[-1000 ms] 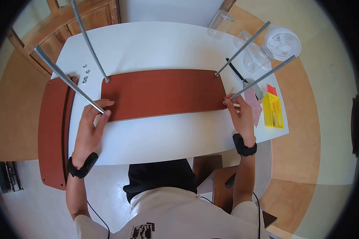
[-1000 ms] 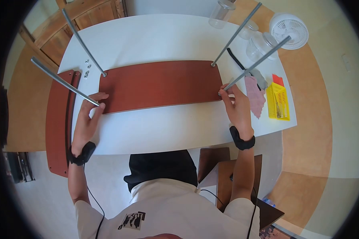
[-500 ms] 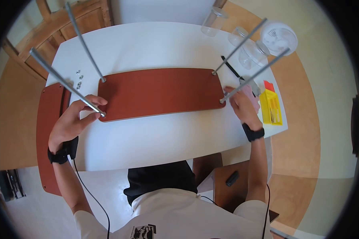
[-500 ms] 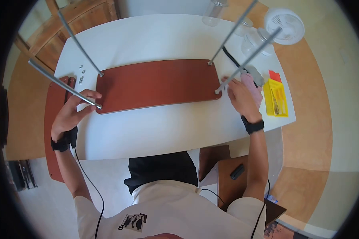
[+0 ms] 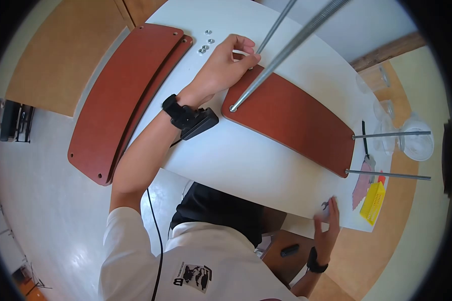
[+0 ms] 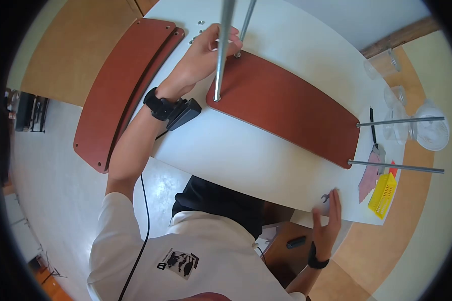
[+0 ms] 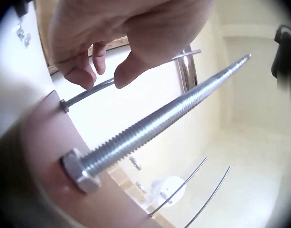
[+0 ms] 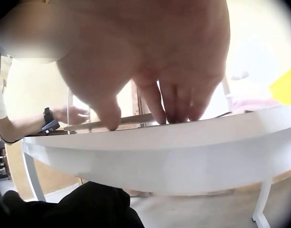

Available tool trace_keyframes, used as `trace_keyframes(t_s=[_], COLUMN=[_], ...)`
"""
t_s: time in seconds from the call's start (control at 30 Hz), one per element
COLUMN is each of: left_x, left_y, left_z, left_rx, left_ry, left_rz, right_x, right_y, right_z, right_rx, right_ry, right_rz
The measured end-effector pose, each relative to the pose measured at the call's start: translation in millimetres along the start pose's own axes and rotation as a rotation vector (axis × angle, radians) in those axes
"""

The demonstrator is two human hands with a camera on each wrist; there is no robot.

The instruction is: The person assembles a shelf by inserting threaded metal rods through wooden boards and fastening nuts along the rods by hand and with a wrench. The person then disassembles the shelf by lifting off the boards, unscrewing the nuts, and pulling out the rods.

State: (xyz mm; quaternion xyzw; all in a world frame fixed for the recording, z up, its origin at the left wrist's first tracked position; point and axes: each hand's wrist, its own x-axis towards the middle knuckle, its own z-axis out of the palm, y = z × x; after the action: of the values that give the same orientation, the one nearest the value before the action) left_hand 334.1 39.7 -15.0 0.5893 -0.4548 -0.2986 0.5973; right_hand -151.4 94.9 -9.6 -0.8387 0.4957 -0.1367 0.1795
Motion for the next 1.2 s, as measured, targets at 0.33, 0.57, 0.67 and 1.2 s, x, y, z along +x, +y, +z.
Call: trace_keyframes(t_s=[0.33,0.57,0.67,1.2], left_x=[-1,6,7,10], left_y=[-23,-33,-33,-36], left_z=[-1,-2,-3,-5], left_rx=[-0.141,-0.152,-0.203,-0.210], left_ry=[-0.104,-0.156,-0.159,-0.157], left_rz=[-0.064,-0.008,-0.043,-0.053], right_x=[-24,48,118,280], right_y=[-23,-95,-156,-204], right_z=[38,11,18,77], right_rx=[-0.134,0.124,0.221,0.359], right_ry=[0.158,0.074,-0.094,-0.654], right_rz=[-0.160,-0.112,-0.232,-0.581])
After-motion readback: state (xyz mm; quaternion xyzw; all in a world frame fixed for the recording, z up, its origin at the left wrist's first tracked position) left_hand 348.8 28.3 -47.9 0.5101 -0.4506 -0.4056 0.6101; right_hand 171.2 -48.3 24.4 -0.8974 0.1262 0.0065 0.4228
